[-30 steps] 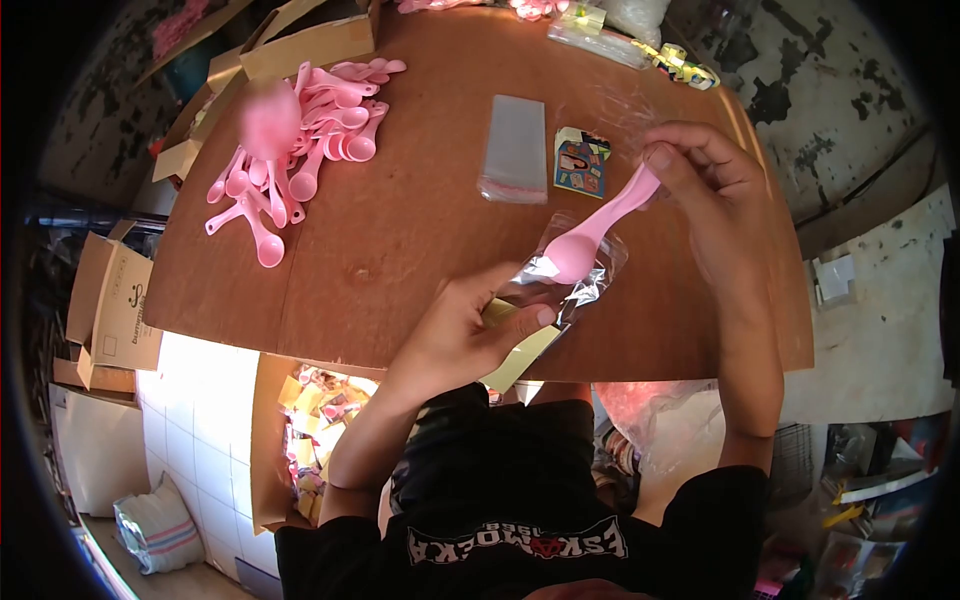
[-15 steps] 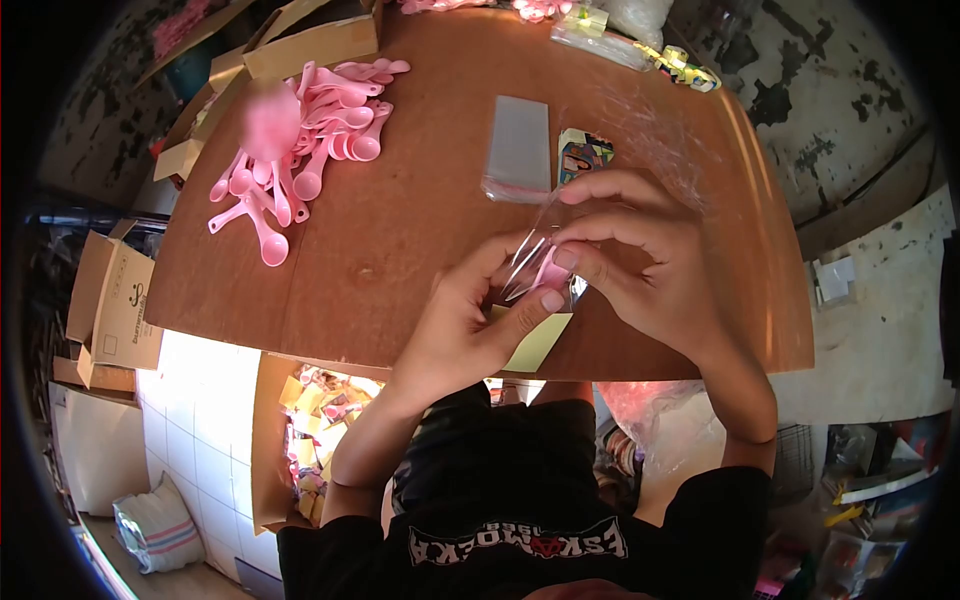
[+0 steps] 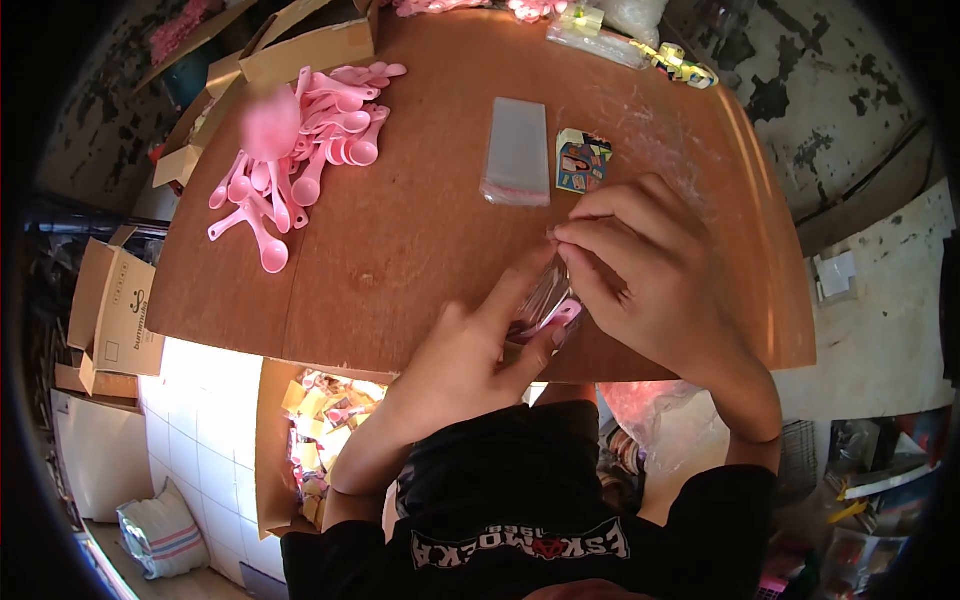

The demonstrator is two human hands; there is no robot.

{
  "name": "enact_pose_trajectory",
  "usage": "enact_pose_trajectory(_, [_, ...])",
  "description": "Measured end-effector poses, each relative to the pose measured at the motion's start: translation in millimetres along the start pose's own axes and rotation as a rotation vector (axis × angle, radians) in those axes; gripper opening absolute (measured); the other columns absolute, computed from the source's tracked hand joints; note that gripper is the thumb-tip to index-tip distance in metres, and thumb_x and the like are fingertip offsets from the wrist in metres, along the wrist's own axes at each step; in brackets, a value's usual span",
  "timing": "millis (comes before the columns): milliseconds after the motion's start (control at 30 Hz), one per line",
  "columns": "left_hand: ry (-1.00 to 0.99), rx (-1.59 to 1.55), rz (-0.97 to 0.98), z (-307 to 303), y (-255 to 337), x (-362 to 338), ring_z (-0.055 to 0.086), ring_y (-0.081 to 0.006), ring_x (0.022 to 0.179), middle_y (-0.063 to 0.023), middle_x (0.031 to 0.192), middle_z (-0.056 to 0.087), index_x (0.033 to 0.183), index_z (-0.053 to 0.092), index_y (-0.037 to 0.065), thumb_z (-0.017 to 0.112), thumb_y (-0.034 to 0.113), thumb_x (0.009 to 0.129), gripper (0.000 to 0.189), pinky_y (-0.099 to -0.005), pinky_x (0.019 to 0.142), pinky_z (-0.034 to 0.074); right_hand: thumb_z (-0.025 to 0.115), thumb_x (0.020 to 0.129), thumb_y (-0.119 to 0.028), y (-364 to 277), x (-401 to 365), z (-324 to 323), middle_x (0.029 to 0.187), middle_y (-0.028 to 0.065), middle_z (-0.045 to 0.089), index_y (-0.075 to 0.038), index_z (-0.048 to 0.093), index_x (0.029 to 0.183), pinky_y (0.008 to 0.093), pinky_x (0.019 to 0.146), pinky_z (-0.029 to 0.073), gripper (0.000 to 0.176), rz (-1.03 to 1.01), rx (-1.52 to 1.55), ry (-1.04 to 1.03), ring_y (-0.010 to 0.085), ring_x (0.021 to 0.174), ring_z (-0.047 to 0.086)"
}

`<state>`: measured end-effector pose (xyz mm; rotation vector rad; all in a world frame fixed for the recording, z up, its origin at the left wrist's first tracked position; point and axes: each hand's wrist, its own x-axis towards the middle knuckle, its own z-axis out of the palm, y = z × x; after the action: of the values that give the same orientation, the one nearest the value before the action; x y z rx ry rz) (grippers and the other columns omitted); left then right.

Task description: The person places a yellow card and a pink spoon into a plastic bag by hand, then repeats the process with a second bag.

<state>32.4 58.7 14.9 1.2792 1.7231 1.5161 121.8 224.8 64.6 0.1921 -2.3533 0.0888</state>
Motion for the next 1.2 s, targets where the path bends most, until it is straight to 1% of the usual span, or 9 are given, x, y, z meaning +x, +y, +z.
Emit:
enact_pose_trajectory(200, [-0.063, 0.137, 0.074, -2.8, -1.2, 0.4, 0.070, -0.0233, 0.089, -0.0187, 0.097, 0.070, 0.136, 0.045, 0.002, 0.067, 0.001, 0.082, 0.059, -0.0302, 0.066, 0.058, 0.066, 0.061, 0.005, 2.0, -3.2, -1.0, 0.080, 0.0064, 0.059, -0.001, 0.058, 0.074, 0.0316, 0.061, 0.046, 0.017, 0.083, 0.124, 0.025, 0.0217, 0.067, 0.057])
enact_pose_trajectory(333, [-0.128, -0.050, 0.275, -7.3, -7.0, -1.5, 0.062, -0.0301, 0.110, -0.0167, 0.140, 0.048, 0.137, 0.044, 0.003, 0.065, -0.001, 0.082, 0.059, -0.0312, 0.075, 0.059, 0.063, 0.059, 0.008, -2.3, -4.3, -20.7, 0.078, 0.0081, 0.058, -0.001, 0.057, 0.073, 0.0290, 0.063, 0.045, 0.018, 0.265, 0.415, -0.035, 0.0186, 0.071, 0.058])
enact_pose_trajectory(500, [-0.024, -0.151, 0.364, -5.5, -14.6, -8.5, 0.065, -0.0244, 0.105, -0.0188, 0.127, 0.059, 0.136, 0.046, 0.001, 0.066, -0.001, 0.083, 0.057, -0.0302, 0.083, 0.055, 0.063, 0.066, 0.003, 12.0, 3.0, -38.6, 0.080, 0.0084, 0.058, -0.002, 0.057, 0.073, 0.0277, 0.072, 0.048, 0.010, 0.434, 0.745, 0.170, 0.0180, 0.080, 0.059])
enact_pose_trajectory(700, [0.130, -0.411, 0.152, 3.0, -13.0, -7.0, 0.068, -0.0149, 0.091, -0.0132, 0.094, 0.071, 0.144, 0.031, -0.001, 0.063, 0.000, 0.088, 0.064, -0.0270, 0.081, 0.052, 0.061, 0.079, -0.010, 147.9, -16.9, -57.1, 0.086, 0.0060, 0.061, -0.007, 0.062, 0.088, 0.0376, 0.082, 0.050, 0.009, 0.102, 1.832, -0.028, 0.0211, 0.088, 0.061])
enact_pose_trajectory(767, [0.124, -0.470, 0.180, 6.8, -17.3, -3.8, 0.068, -0.0153, 0.091, -0.0129, 0.094, 0.071, 0.144, 0.030, -0.001, 0.063, 0.000, 0.089, 0.064, -0.0280, 0.082, 0.052, 0.065, 0.078, -0.015, 204.7, -46.0, -23.8, 0.095, 0.0077, 0.066, -0.007, 0.066, 0.100, 0.0397, 0.086, 0.050, 0.023, 0.979, 0.947, -0.056, 0.0255, 0.097, 0.064])
enact_pose_trajectory(833, [0.127, -0.490, 0.206, 7.3, -20.5, -0.9, 0.068, -0.0168, 0.091, -0.0127, 0.094, 0.070, 0.144, 0.031, -0.001, 0.061, 0.000, 0.091, 0.061, -0.0305, 0.085, 0.052, 0.065, 0.079, -0.008, 217.8, -87.8, 6.1, 0.105, 0.0102, 0.067, -0.007, 0.066, 0.113, 0.0363, 0.088, 0.050, 0.034, 0.975, -0.556, -0.307, 0.0266, 0.104, 0.064])
enact_pose_trajectory(933, [0.105, -0.433, 0.214, 3.5, -27.7, 0.3, 0.067, -0.0171, 0.093, -0.0131, 0.096, 0.070, 0.143, 0.031, -0.002, 0.060, 0.000, 0.092, 0.059, -0.0306, 0.086, 0.051, 0.064, 0.079, -0.001, 259.1, -129.7, 21.1, 0.107, 0.0106, 0.067, -0.009, 0.064, 0.119, 0.0338, 0.089, 0.050, 0.041, 0.795, -0.294, 0.095, 0.0226, 0.102, 0.064])
enact_pose_trajectory(1133, [0.048, -0.510, 0.133, 15.1, -17.3, 8.0, 0.067, -0.0142, 0.095, -0.0125, 0.097, 0.072, 0.142, 0.032, -0.003, 0.062, 0.001, 0.090, 0.060, -0.0263, 0.085, 0.049, 0.065, 0.083, -0.002, 156.4, -35.2, -55.1, 0.109, 0.0114, 0.066, -0.002, 0.062, 0.118, 0.0316, 0.093, 0.048, 0.035, 0.859, 0.662, -0.015, 0.0187, 0.104, 0.062])
enact_pose_trajectory(1200, [0.047, -0.505, 0.135, 19.3, -17.3, 9.7, 0.067, -0.0143, 0.095, -0.0123, 0.097, 0.071, 0.142, 0.032, -0.003, 0.062, 0.001, 0.090, 0.060, -0.0261, 0.086, 0.049, 0.063, 0.087, -0.010, 147.1, -25.2, -78.9, 0.117, 0.0132, 0.063, -0.003, 0.056, 0.126, 0.0366, 0.100, 0.044, 0.040, 0.605, 0.864, -0.126, 0.0201, 0.114, 0.058])
